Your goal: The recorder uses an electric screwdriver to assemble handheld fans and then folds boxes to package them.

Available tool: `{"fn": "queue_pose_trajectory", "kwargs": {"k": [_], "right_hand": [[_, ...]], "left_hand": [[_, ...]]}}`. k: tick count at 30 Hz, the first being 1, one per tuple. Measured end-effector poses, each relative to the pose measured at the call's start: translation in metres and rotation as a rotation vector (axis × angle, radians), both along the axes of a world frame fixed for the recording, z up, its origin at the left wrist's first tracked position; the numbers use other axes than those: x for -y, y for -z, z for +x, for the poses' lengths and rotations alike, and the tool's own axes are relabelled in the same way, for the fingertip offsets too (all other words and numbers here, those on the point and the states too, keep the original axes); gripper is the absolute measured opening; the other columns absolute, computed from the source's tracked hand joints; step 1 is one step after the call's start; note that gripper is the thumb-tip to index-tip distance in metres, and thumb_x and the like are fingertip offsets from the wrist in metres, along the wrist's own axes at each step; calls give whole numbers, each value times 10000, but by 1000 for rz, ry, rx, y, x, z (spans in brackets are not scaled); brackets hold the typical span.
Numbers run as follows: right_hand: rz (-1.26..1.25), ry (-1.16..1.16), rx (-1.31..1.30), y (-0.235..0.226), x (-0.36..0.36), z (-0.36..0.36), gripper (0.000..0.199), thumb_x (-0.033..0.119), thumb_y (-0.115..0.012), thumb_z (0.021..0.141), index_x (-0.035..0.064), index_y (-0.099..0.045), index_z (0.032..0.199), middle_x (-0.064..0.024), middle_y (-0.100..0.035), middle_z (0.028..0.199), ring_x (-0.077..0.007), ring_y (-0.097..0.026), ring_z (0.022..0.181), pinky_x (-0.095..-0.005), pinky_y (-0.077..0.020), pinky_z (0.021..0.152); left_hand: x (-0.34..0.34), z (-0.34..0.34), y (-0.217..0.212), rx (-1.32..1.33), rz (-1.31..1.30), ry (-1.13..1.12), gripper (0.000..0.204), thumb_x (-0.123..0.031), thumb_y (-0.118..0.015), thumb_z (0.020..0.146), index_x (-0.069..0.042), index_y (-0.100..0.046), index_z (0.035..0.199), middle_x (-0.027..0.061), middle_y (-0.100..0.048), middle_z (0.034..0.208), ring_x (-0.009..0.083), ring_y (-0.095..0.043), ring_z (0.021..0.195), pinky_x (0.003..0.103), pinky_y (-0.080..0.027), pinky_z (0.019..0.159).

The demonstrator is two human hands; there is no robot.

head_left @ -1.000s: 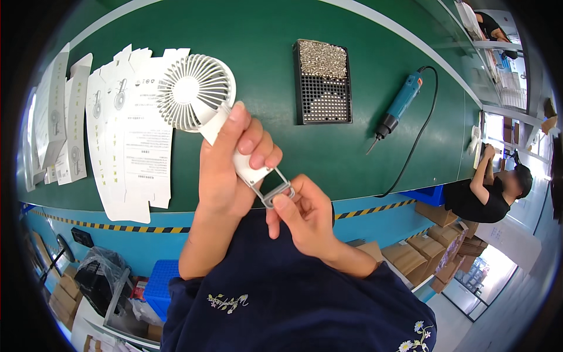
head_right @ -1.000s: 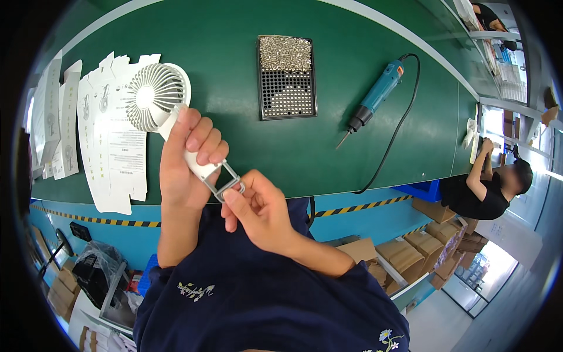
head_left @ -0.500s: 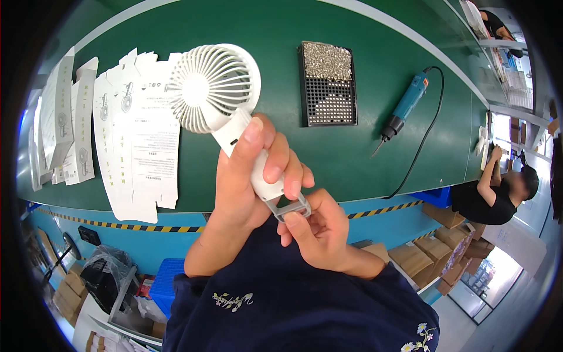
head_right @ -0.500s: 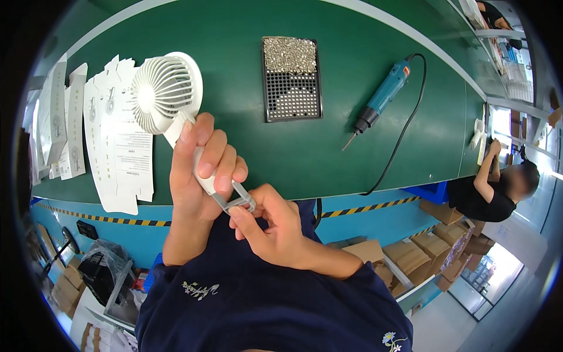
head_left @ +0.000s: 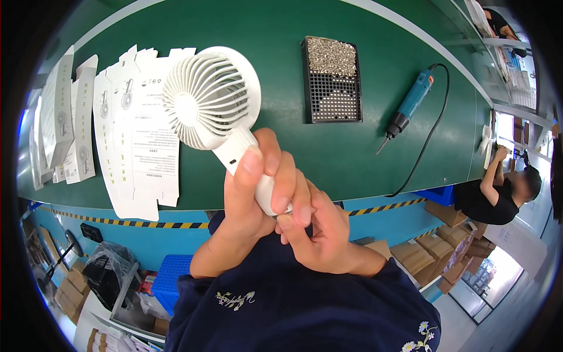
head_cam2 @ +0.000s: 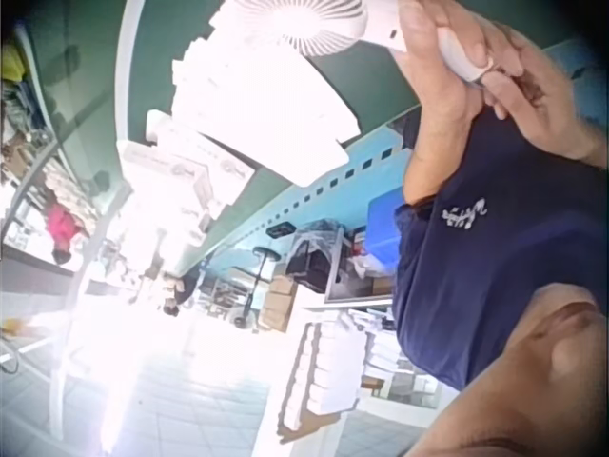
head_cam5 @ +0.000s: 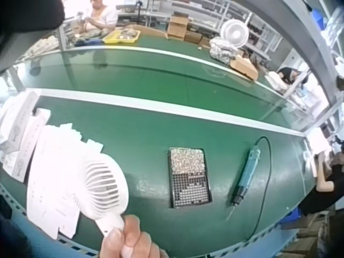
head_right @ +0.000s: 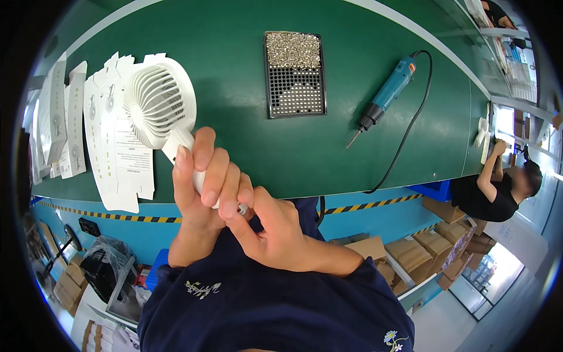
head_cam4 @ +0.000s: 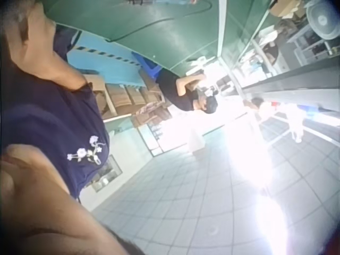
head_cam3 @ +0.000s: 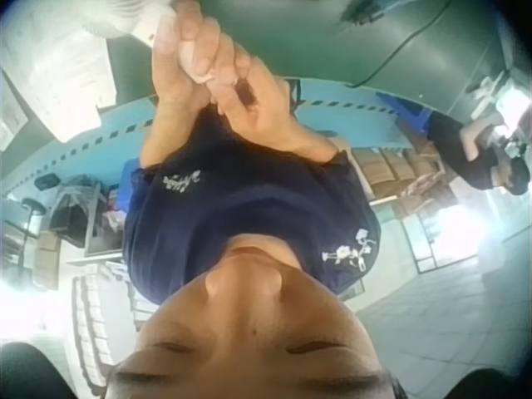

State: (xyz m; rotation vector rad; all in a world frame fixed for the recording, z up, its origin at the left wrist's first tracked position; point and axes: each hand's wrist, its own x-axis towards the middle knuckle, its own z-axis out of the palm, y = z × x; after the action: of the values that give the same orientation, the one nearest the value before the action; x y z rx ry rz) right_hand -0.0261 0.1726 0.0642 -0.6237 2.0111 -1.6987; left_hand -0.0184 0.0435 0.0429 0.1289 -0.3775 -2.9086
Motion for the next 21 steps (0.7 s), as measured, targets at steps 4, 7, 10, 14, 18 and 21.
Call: {"fn": "queue_pose_trajectory", "kwargs": {"k": [4,7,10,14,18,21], "right_hand": [[-89,1,61,-3,2,-11,130,30,-619,902,-31,-505,917,-79,-610,705,-133,-607,554,-247,-474,506],[-383,41,445,0,-9,-21,101,102,-517,977,12,-473,984,-77,-601,737,-115,-579,575,-231,-474,536],[-522,235,373,16,-55,-70,205,229,-467,1010,24,-469,1010,-97,-574,700,-133,-533,526,-260,-448,483],[-636,731,187,8,-176,-165,176,272,-474,1007,121,-476,915,-6,-511,688,-96,-460,519,-246,-406,458],[-683,991,112,21,-350,-254,165,209,-436,1020,55,-493,1005,-4,-514,741,-67,-458,602,-209,-411,528],[-757,1171,274,53,-420,-309,166,186,-412,1023,37,-483,1020,-21,-523,747,-84,-472,599,-216,-416,510]], "left_hand": [[-2,-13,4,-53,-118,-8,366,-456,-313,1020,-103,-380,952,44,-588,678,229,-645,639,377,-563,690],[-2,-4,-9,155,-477,134,642,-503,-402,978,39,-325,1314,294,-636,1052,383,-651,967,419,-528,846],[-7,8,0,179,-760,41,812,-478,-637,864,85,-316,1352,276,-566,1211,343,-563,1161,447,-457,969],[7,30,28,343,-1123,-78,443,-200,-577,898,94,-477,1214,226,-590,1134,310,-588,1094,412,-449,971],[4,39,32,329,-1424,-57,316,-64,-530,894,71,-512,1179,186,-599,1107,274,-579,1086,388,-424,988],[-2,34,32,289,-1767,-187,200,-45,-581,848,51,-577,1023,182,-610,997,264,-603,923,369,-455,890]]}}
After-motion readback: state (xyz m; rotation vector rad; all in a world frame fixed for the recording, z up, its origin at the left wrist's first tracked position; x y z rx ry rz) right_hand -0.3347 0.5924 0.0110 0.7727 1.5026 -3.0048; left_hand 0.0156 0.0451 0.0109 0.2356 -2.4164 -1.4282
